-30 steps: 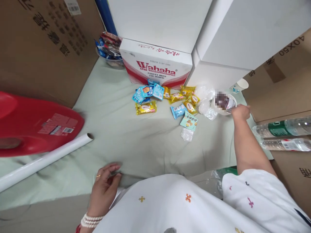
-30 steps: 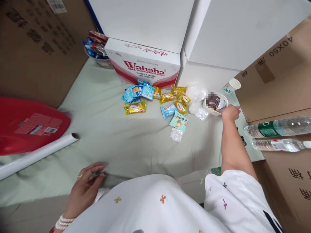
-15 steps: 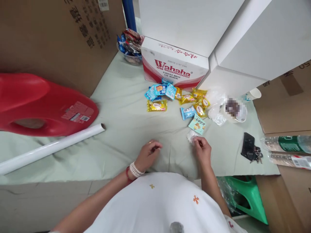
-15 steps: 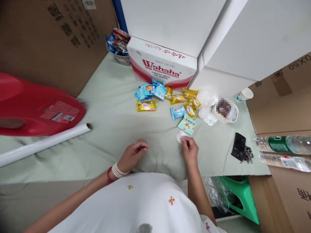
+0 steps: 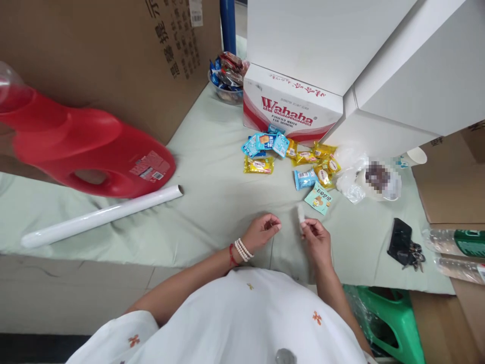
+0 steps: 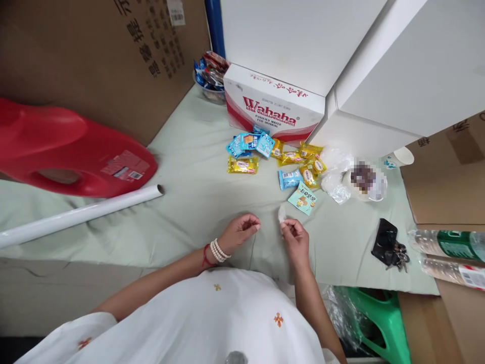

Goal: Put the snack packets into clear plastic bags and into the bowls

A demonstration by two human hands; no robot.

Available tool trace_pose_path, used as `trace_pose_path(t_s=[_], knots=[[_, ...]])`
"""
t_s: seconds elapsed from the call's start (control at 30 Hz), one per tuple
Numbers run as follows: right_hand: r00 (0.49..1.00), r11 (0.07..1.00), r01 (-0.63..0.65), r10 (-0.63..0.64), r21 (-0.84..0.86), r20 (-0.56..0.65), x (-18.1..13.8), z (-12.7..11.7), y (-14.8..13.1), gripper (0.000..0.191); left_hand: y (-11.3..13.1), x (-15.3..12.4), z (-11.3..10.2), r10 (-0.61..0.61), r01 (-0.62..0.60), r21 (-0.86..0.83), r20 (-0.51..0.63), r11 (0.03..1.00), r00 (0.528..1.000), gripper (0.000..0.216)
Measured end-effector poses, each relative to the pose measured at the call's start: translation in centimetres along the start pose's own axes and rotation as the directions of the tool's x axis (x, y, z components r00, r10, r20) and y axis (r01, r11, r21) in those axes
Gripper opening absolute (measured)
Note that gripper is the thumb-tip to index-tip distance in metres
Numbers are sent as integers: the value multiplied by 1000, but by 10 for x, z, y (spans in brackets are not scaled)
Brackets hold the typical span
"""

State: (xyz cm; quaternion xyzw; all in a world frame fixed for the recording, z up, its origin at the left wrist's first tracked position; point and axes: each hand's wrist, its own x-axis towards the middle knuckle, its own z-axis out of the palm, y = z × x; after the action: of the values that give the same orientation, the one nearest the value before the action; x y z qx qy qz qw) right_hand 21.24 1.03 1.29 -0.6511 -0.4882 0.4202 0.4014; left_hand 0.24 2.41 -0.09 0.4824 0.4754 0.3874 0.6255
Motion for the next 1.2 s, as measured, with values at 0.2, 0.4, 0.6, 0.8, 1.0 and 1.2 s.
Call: trace_pose_path(t_s=[0.2,0.4,0.6,0.8,1.0,1.2], knots=[[955,975,-8,-58,221,290,-17,36,-18,29,10,-2,0,129,-128,121,3,984,992,33],[960,943,-157,76,293,269,-10,49,-21,30,8,-7,-10,272,-261,369,23,892,962,37],[958,866,-235,130,441,256,-9,46,-26,39,1,-9,-20,98,-85,134,-94,987,991,40],[938,965,-55,-39,257,346,-12,37,-23,33,16,-8,-21,39,-37,67,-19,997,999,37],[926,972,232,-231,34,299,-18,34,-32,27,26,-10,-15,169,-170,126,14,977,985,28],[948,985,-68,15,157,317,-15,42,-35,33,25,-15,-16,270,-270,228,31,935,962,25]])
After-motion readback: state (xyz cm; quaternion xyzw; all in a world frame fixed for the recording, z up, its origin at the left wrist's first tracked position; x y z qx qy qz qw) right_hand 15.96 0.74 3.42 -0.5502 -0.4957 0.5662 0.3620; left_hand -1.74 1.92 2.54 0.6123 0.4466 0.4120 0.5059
